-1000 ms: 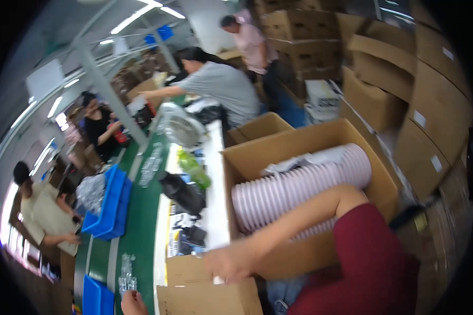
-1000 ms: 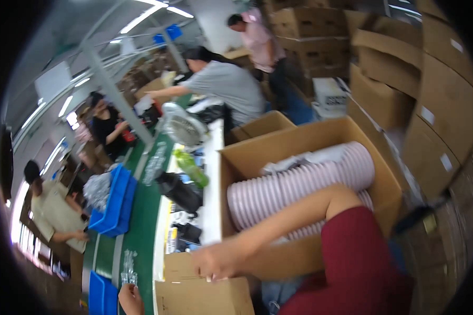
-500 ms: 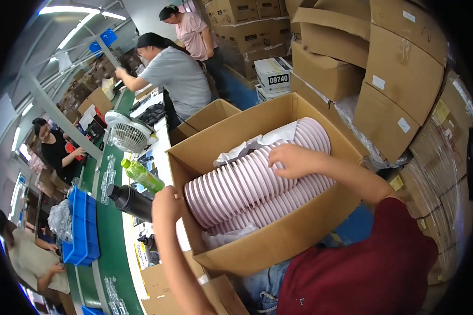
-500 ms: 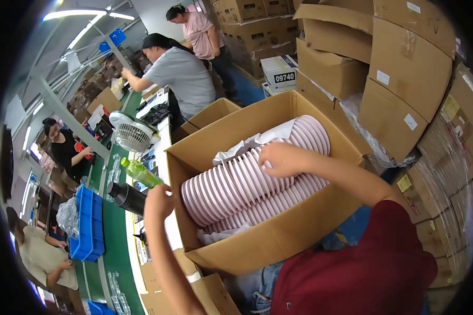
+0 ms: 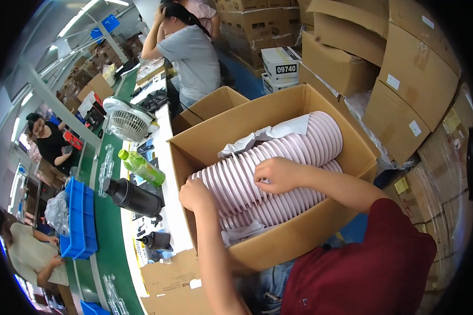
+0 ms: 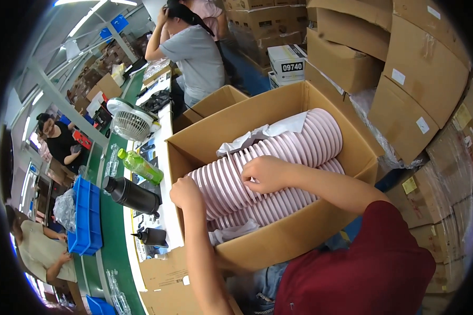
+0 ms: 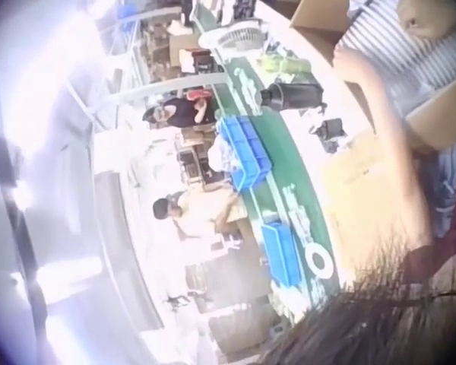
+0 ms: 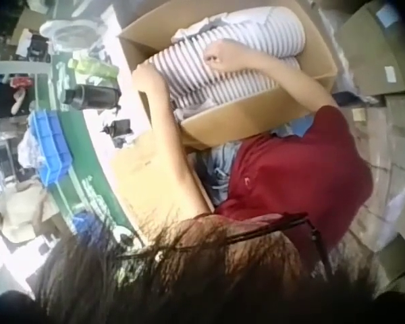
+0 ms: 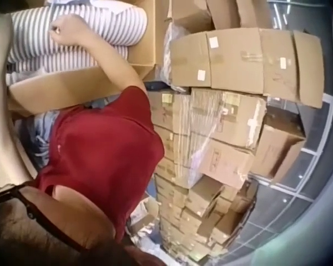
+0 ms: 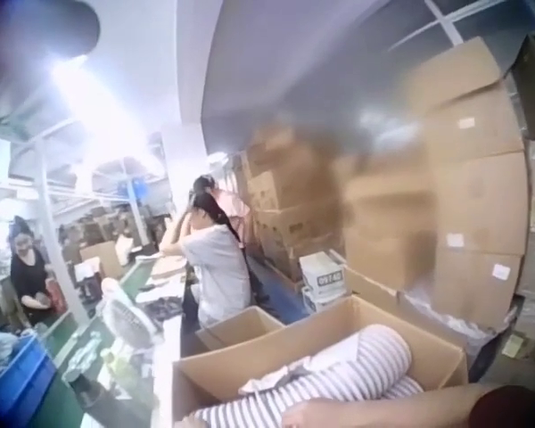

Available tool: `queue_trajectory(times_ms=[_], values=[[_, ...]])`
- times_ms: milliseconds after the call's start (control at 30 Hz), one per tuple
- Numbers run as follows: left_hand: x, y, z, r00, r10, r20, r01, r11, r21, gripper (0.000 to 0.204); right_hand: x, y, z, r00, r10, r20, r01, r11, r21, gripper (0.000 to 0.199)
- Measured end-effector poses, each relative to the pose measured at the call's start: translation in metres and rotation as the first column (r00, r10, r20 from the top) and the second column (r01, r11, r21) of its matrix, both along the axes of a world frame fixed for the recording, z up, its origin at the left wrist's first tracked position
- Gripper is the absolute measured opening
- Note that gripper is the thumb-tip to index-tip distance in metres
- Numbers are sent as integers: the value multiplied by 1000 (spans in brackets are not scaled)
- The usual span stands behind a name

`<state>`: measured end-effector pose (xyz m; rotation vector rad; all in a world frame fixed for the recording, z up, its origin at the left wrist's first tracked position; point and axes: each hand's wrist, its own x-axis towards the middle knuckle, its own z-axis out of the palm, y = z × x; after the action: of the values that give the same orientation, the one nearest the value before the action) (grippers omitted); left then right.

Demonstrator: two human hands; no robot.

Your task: Organizing and processing white plastic rings into a cardboard shipping box using a handheld tool.

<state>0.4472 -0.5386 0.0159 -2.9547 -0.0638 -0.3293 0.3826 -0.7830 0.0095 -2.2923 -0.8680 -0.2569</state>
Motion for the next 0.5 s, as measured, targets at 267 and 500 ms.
queue_trajectory(times_ms=[267, 500], values=[[0, 10, 1, 996, 14, -93, -23, 995, -93, 17, 1, 9, 5, 999, 48, -12, -49, 998, -45, 14], [1, 14, 6, 992, -13, -129, 4, 997, -73, 14, 1, 5, 5, 998, 59, -34, -61, 996, -67, 14]])
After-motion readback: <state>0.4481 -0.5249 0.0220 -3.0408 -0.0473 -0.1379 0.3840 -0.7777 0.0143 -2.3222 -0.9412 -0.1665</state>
